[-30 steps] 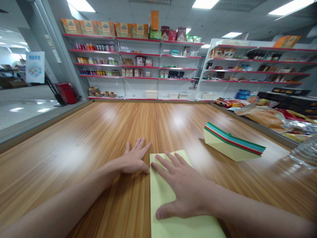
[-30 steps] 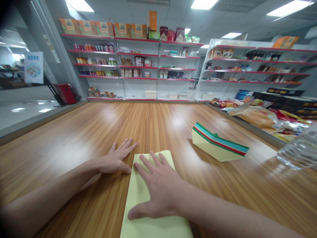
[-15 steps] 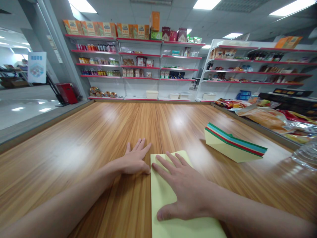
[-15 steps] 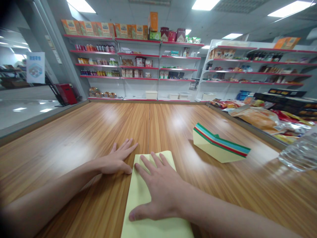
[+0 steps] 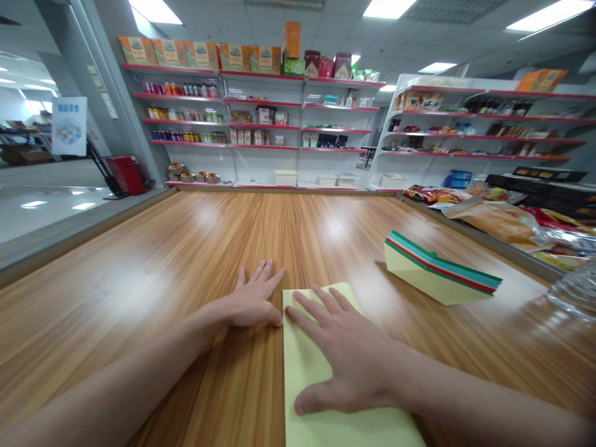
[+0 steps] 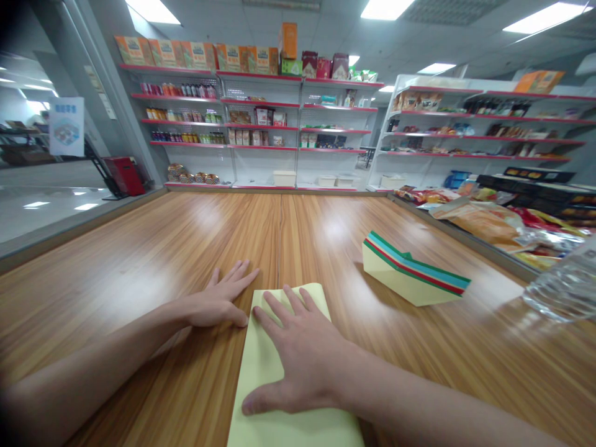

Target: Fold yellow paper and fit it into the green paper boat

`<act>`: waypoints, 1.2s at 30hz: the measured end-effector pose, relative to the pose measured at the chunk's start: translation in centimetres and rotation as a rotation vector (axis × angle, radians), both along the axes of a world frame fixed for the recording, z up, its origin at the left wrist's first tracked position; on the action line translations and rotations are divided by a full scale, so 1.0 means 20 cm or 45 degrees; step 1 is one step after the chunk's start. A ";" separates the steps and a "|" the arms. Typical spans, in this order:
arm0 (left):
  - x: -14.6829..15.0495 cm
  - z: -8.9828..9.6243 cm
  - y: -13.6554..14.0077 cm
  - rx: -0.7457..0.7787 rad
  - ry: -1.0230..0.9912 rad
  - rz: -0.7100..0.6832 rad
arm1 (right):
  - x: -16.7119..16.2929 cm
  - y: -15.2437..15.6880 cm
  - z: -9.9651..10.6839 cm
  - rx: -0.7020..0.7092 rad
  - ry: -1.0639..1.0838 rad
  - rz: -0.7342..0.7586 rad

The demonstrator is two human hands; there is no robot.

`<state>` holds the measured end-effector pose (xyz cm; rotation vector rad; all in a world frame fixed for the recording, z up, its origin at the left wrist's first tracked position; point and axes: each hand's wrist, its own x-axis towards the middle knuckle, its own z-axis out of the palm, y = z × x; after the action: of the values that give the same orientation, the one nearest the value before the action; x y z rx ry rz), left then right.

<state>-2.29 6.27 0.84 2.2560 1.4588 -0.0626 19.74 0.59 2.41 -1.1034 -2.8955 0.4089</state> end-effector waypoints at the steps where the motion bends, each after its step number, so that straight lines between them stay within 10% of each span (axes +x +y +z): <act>1: 0.00 0.00 0.00 -0.002 -0.001 -0.002 | 0.00 0.00 0.00 0.007 0.002 -0.002; 36: 0.04 0.00 -0.03 0.083 0.009 0.096 | 0.01 0.09 -0.03 0.084 -0.039 -0.055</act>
<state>-1.46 5.62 0.81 2.2513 1.5695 0.0009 19.93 2.43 1.74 -1.1705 -2.8825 0.2953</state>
